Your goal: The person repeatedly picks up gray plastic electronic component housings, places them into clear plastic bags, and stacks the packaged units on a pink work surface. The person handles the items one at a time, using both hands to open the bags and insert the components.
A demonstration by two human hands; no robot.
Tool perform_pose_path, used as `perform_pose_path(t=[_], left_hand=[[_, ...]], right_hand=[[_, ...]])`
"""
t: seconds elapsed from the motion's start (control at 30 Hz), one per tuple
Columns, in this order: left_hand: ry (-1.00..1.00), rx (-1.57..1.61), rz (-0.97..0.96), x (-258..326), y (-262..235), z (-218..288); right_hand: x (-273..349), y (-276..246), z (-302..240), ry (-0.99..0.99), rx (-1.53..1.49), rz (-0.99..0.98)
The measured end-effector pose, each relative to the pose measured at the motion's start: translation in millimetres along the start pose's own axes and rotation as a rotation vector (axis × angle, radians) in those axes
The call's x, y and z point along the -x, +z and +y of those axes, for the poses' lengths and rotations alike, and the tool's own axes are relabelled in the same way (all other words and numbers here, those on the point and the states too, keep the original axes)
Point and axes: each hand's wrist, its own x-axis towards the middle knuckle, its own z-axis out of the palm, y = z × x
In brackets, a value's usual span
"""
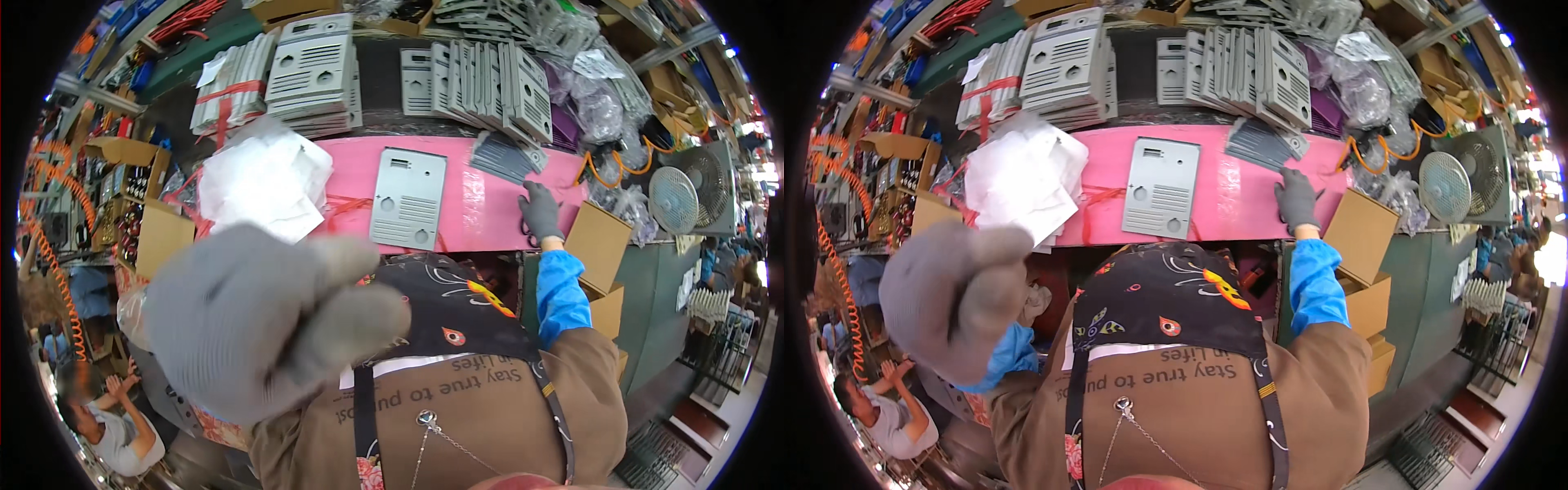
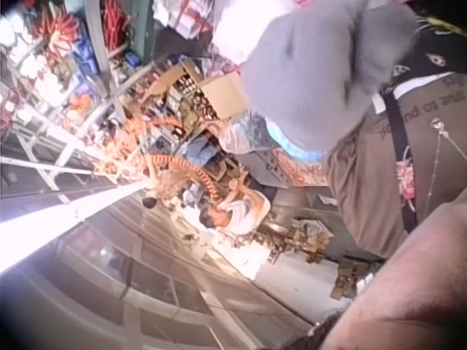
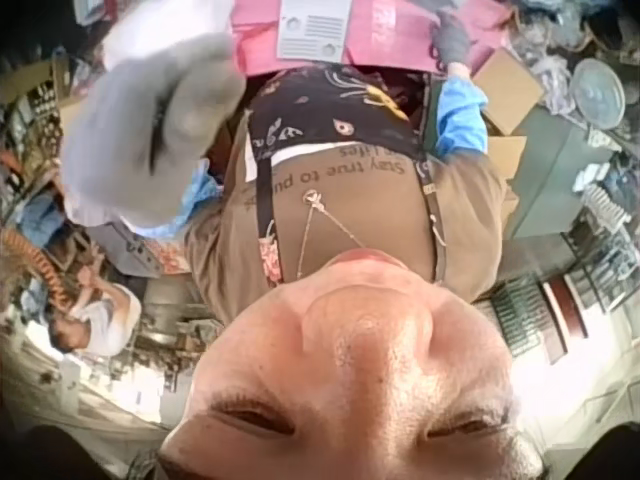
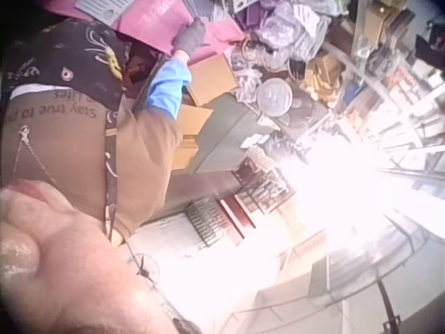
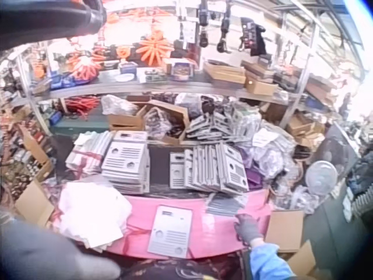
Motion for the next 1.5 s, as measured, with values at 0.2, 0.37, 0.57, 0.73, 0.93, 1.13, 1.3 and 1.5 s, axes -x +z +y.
perform_pose_path(t=[0.2,0.37,0.57,0.73,0.93,1.13,1.3,1.5], left_hand=[[0.285,0.202,-0.613,-60,6,-16],[0.399,0.023,-0.547,-69,13,-14],[0.429,-0.042,-0.458,-74,15,-18],[0.425,-0.067,-0.414,-72,16,-20],[0.462,0.027,-0.246,-100,23,-54],[-0.624,0.687,-0.178,-68,83,-147],[-0.785,0.798,-0.500,-28,148,-182],[-0.802,0.972,-0.681,-49,241,-184]], right_hand=[[-42,15,-10,0.103,-0.095,-0.071],[-34,33,17,0.261,-0.128,-0.182],[-30,60,13,0.233,0.038,-0.079],[-26,54,-8,0.218,0.060,-0.086],[-21,55,-1,0.107,0.096,-0.111],[-12,34,-17,0.160,0.034,-0.189],[-18,11,-4,0.242,-0.210,-0.246],[-52,-26,54,0.353,-0.359,0.175]])
